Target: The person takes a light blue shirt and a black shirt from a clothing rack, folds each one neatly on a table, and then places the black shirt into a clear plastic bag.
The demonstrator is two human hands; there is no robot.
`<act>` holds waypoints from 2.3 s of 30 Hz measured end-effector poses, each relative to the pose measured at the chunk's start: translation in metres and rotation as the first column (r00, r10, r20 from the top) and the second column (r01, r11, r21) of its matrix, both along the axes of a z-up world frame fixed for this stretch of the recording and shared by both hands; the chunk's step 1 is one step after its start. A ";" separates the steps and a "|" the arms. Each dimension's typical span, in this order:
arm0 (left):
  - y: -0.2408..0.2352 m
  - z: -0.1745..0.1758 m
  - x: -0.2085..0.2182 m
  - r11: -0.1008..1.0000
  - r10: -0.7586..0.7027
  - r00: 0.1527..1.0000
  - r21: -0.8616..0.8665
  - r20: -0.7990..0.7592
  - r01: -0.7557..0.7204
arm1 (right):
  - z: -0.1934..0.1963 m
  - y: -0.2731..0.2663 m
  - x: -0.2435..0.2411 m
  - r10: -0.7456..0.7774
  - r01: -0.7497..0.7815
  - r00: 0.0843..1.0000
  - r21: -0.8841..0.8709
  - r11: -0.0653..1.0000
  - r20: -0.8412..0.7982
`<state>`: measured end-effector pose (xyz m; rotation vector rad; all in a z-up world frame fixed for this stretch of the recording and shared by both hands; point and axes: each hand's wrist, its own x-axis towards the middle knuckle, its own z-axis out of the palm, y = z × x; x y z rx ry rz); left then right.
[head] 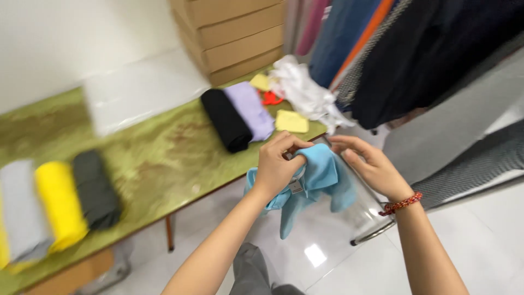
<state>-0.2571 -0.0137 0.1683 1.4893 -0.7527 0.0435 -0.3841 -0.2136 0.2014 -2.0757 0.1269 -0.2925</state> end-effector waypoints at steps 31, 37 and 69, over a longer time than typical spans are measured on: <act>0.310 -0.121 -0.072 0.959 -0.205 0.716 0.011 -0.668 0.284 | 0.011 0.195 0.108 0.346 -0.369 0.927 0.189 0.910 0.144; 0.291 -0.136 -0.058 0.999 0.055 0.815 0.033 -0.577 -0.044 | 0.000 0.190 0.106 0.299 -0.316 0.943 0.121 0.941 0.145; 0.452 -0.043 -0.020 0.860 0.448 0.809 0.432 -0.382 -0.272 | -0.022 0.205 0.058 0.610 -0.594 0.644 0.200 0.779 -0.462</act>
